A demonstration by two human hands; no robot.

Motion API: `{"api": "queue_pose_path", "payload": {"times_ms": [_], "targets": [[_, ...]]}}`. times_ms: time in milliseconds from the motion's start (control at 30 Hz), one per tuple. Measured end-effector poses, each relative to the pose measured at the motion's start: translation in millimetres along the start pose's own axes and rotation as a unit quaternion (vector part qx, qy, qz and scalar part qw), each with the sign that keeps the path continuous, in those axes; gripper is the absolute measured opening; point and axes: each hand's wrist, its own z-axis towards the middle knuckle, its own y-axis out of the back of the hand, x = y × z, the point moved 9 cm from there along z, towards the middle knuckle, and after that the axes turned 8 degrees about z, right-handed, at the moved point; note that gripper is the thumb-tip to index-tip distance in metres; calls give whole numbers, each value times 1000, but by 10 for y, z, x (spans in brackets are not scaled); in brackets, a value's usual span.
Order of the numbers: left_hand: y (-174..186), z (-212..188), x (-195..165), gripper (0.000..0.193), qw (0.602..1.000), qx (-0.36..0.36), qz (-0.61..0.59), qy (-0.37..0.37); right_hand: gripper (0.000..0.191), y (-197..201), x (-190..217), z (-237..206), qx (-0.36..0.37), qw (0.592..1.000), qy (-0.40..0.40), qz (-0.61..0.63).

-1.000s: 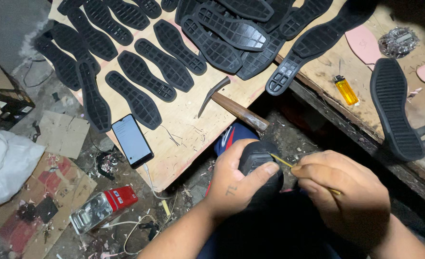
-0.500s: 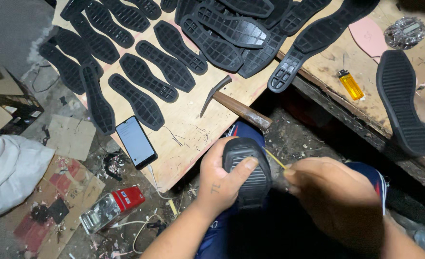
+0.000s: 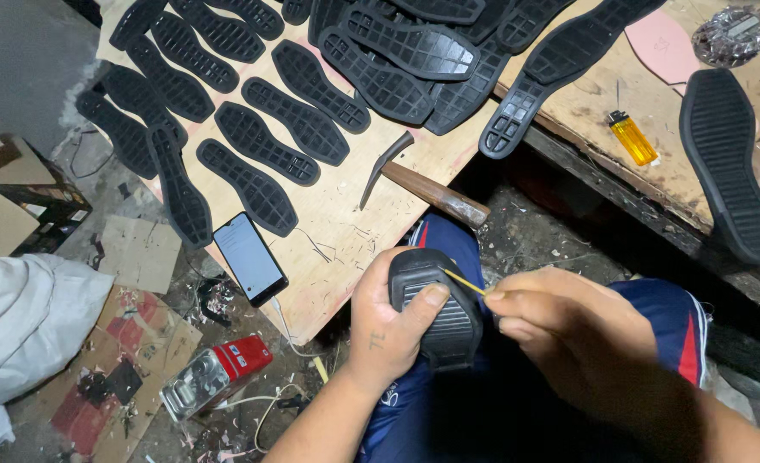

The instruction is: The person sits on the floor of a shoe workshop and trims the edge of a rubber sandal sole, using a small stick-like tool to shave excess material along the sole edge. They rotate the sandal repeatedly to reach different sections and place the finished sandal on the workbench.

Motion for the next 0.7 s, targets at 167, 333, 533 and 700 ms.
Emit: {"api": "queue_pose_path", "payload": {"times_ms": [167, 333, 533, 700], "targets": [[-33, -4, 20, 40, 999, 11, -30, 14, 19, 51, -63, 47, -1, 999, -21, 32], [-80, -22, 29, 42, 999, 21, -39, 13, 17, 81, -162, 94, 4, 998, -68, 14], [-34, -13, 42, 41, 1000, 5, -26, 15, 18, 86, -29, 138, 15, 1000, -7, 0], [7, -11, 34, 38, 1000, -9, -13, 2, 29, -62, 70, 103, 48, 998, 39, -27]]}}
